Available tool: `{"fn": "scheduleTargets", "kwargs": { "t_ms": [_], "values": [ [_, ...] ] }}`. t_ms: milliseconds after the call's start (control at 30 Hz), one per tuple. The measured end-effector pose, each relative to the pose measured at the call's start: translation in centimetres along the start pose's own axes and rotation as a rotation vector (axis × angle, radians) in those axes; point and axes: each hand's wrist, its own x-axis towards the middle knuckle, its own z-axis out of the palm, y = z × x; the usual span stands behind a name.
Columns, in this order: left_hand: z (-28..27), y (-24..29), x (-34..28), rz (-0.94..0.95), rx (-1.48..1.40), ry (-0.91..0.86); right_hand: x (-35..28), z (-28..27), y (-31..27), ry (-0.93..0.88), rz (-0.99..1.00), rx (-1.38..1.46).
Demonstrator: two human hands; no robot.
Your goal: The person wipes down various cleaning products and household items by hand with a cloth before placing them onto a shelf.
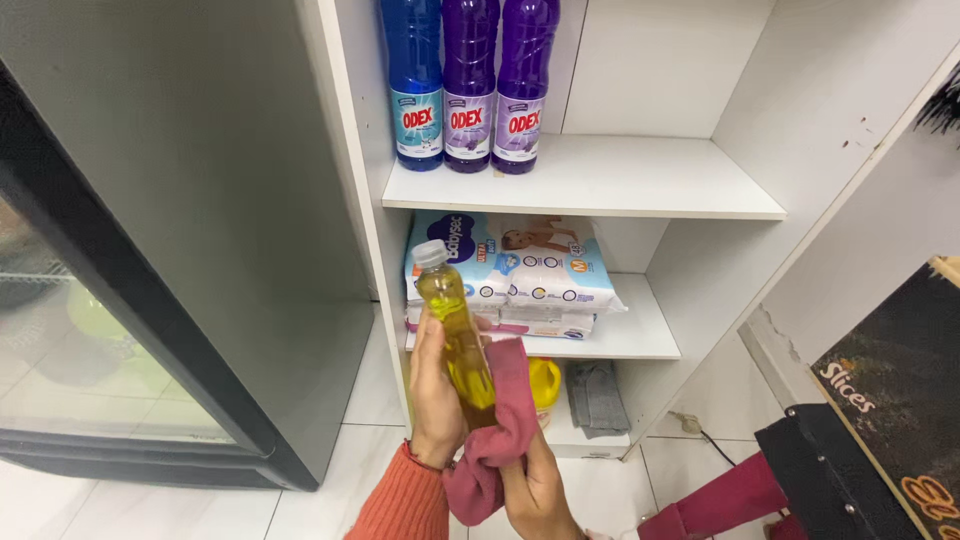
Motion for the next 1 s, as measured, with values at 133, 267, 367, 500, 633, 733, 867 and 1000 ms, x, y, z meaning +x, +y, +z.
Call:
{"fn": "scheduleTargets", "kwargs": {
  "t_ms": [133,267,367,500,633,733,867,1000],
  "values": [
    [-1.5,-3.2,0.7,0.031,-0.234,-0.093,-1.2,-0.5,3.0,0.047,0.01,0.199],
    [-1.6,-3.9,1.4,-0.037,-0.269,-0.163,1.1,-3.5,0.8,0.014,0.085,0.222],
    [-0.8,-4.3,2.1,0.028,-0.249,-0.317,4.4,-5.1,-2.2,0.002,0.131,0.073],
    [1.5,-2.8,3.1,0.03,-0.065,-0.335,9.1,-6.5,-6.6,-0.053,0.144,-0.189],
    [2.1,-3.1,5.7,-0.043,-0.024,-0.374,13.6,-8.0,-10.4,-0.147,0.2,-0.039],
    [2.8,-3.0,8.3,0.176,0.339,-0.451,16.7,-9.7,-11.0,-0.226,0.089,-0.04],
    [4.1,-2.7,12.5,0.389,0.592,-0.463,20.6,-10.9,-11.6,-0.13,0.171,-0.017],
    [5.6,1.5,15.7,0.337,1.038,-0.394,25.5,-13.2,-10.0,0.008,-0.005,-0.142]
  ]
}}
